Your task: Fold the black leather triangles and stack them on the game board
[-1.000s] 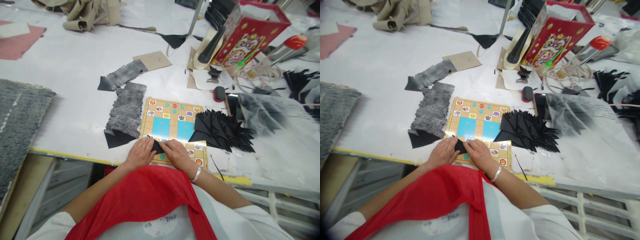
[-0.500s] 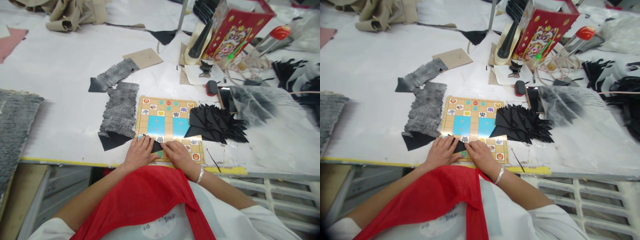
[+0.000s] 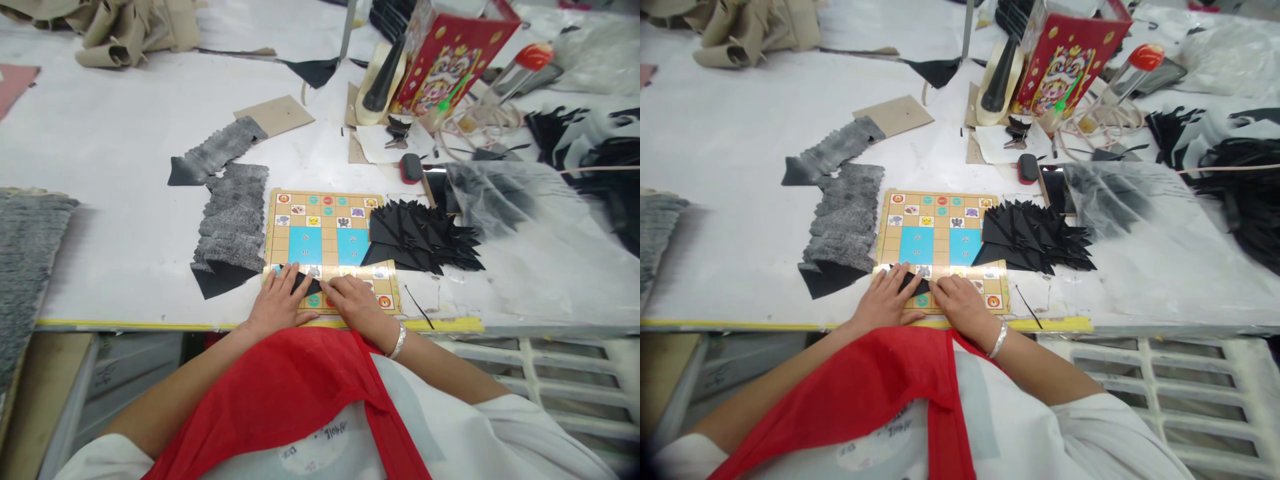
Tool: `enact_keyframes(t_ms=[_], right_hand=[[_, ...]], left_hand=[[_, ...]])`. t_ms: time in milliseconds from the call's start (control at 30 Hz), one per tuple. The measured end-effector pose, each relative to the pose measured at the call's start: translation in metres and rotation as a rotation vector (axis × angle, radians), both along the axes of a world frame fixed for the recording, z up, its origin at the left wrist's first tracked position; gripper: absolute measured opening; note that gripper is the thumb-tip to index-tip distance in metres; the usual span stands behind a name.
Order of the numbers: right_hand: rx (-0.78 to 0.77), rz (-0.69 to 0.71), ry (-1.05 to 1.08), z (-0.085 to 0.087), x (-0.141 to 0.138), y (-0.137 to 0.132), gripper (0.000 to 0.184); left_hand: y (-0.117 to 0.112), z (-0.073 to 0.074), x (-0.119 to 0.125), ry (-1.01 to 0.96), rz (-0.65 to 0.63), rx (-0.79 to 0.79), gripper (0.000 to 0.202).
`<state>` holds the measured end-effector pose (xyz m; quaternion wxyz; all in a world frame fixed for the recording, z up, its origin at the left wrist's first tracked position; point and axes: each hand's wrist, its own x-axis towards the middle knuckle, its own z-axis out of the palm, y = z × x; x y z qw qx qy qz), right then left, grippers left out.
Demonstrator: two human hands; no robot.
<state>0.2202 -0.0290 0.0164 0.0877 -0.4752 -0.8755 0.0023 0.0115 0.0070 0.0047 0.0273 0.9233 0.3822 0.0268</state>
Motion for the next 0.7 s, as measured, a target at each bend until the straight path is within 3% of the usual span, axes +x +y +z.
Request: enact_keyframes(t_ms=[267,500,700], right_hand=[[0.003,-0.009,0.050,-0.006,0.006,-0.007,0.030],[-0.029,-0.182,0.351,-0.010,0.013,-0.007,0.027],[0.004,-0.123,0.259,-0.013,0.010,-0.010,0.031]], left_hand=[[-0.007,0.000,0.008,-0.022,0.020,-0.047,0.068],[-0.008,-0.006,0.005,-0.024,0.015,-0.023,0.068],[-0.010,-0.005,0.007,-0.014,0.032,-0.041,0.069]])
